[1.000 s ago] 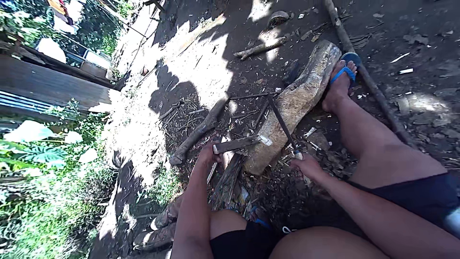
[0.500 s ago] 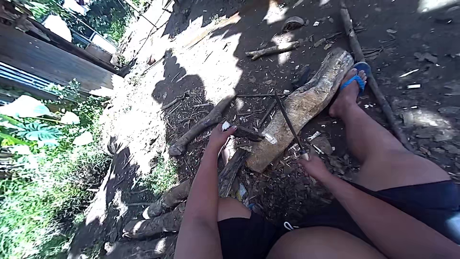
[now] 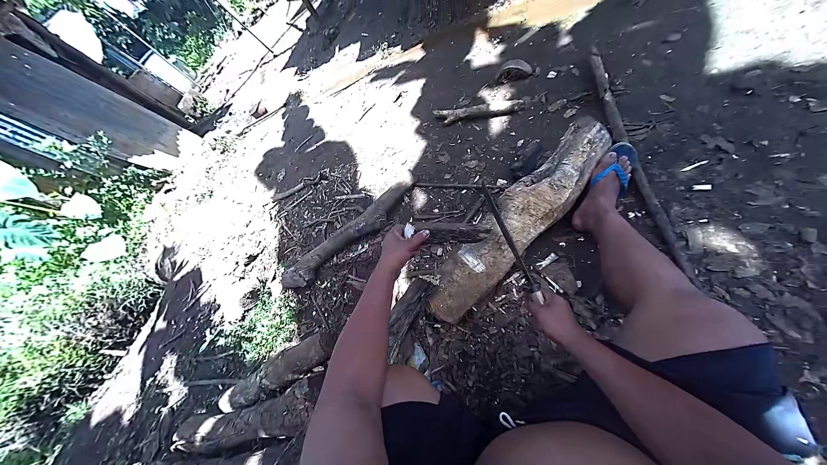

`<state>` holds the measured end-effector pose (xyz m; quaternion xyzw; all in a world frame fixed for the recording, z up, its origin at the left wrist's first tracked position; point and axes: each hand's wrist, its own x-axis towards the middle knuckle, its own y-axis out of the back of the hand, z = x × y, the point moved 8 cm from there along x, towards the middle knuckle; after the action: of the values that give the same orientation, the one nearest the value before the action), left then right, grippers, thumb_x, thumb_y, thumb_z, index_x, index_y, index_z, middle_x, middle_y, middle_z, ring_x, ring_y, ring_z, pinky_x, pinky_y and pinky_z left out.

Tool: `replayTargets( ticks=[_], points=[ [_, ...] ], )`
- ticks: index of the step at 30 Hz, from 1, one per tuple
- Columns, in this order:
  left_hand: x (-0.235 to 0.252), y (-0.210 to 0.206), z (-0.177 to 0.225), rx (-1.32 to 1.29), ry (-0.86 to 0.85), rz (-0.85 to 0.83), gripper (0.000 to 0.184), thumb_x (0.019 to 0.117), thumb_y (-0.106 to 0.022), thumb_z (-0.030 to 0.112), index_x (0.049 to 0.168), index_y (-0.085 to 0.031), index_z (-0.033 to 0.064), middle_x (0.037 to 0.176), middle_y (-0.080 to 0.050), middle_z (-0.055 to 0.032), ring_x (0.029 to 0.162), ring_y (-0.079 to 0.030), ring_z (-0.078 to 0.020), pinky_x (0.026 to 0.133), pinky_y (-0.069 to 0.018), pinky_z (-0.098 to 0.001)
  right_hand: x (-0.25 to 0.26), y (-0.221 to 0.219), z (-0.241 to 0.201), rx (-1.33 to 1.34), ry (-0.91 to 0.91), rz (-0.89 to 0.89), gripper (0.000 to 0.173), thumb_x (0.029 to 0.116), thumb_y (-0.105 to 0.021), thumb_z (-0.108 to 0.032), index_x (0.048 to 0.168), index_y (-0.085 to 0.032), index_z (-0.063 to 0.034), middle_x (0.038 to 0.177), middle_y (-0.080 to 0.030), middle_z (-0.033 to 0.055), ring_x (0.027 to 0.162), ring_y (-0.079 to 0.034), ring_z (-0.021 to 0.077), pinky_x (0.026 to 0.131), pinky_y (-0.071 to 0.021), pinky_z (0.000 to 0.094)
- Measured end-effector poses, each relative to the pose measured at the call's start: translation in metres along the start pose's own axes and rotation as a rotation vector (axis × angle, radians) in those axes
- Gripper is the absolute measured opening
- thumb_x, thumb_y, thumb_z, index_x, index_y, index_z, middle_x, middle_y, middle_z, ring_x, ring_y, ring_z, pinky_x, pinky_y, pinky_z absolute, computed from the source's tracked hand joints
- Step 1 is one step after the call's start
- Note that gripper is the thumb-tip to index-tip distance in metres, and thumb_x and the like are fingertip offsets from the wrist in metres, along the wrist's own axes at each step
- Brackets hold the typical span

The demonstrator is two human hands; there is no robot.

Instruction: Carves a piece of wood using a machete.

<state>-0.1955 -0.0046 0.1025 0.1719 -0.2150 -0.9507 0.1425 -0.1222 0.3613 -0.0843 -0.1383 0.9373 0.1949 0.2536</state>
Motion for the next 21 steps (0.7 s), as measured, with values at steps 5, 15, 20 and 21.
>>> replayTargets(
  ticks=[5,15,20,21],
  points=[
    [0.012,-0.003,-0.020,0.464,0.008,-0.127,0.063,0.0794,-0.089,0.036,0.125,-0.063,0.0022,0.109,-0.070,-0.0215,0.100,-0.070,-0.0347,0.091,-0.0564,-0.0576,-0.033,0.019,-0.036,-0.013,0.258,0.085,0.038,0.0965,-0.063,-0.036,0.125,-0.063,-0.0110,0.079,-0.065,0.0083,0.065,-0.062,0.0234,0.062,-0.0536,0.0511],
    [0.009,-0.022,0.019,0.651,-0.124,-0.246,0.056,0.0861,-0.084,0.034,0.134,-0.064,0.0121,0.117,-0.070,-0.0186,0.110,-0.068,-0.0350,0.098,-0.0524,-0.0619,0.001,0.000,-0.030,-0.265,0.112,-0.063,0.033,0.1000,-0.060,-0.034,0.113,-0.063,-0.0042,0.085,-0.065,0.0155,0.075,-0.065,0.0317,0.071,-0.0541,0.0571],
    [-0.002,-0.041,0.042,0.807,-0.192,-0.160,0.054,0.0834,-0.086,0.032,0.126,-0.065,0.0079,0.108,-0.071,-0.0196,0.101,-0.070,-0.0377,0.089,-0.0557,-0.0620,0.019,-0.011,-0.011,-0.292,0.024,-0.116,0.029,0.0979,-0.060,-0.029,0.113,-0.062,-0.0035,0.090,-0.066,0.0174,0.080,-0.066,0.0336,0.073,-0.0535,0.0586],
    [-0.002,-0.045,0.041,0.830,-0.204,-0.148,0.057,0.0817,-0.087,0.035,0.126,-0.066,0.0071,0.117,-0.069,-0.0192,0.109,-0.068,-0.0368,0.094,-0.0551,-0.0609,0.020,-0.012,-0.007,-0.261,0.011,-0.127,0.029,0.0970,-0.062,-0.027,0.113,-0.062,-0.0025,0.090,-0.065,0.0179,0.078,-0.066,0.0334,0.072,-0.0537,0.0578]
  ],
)
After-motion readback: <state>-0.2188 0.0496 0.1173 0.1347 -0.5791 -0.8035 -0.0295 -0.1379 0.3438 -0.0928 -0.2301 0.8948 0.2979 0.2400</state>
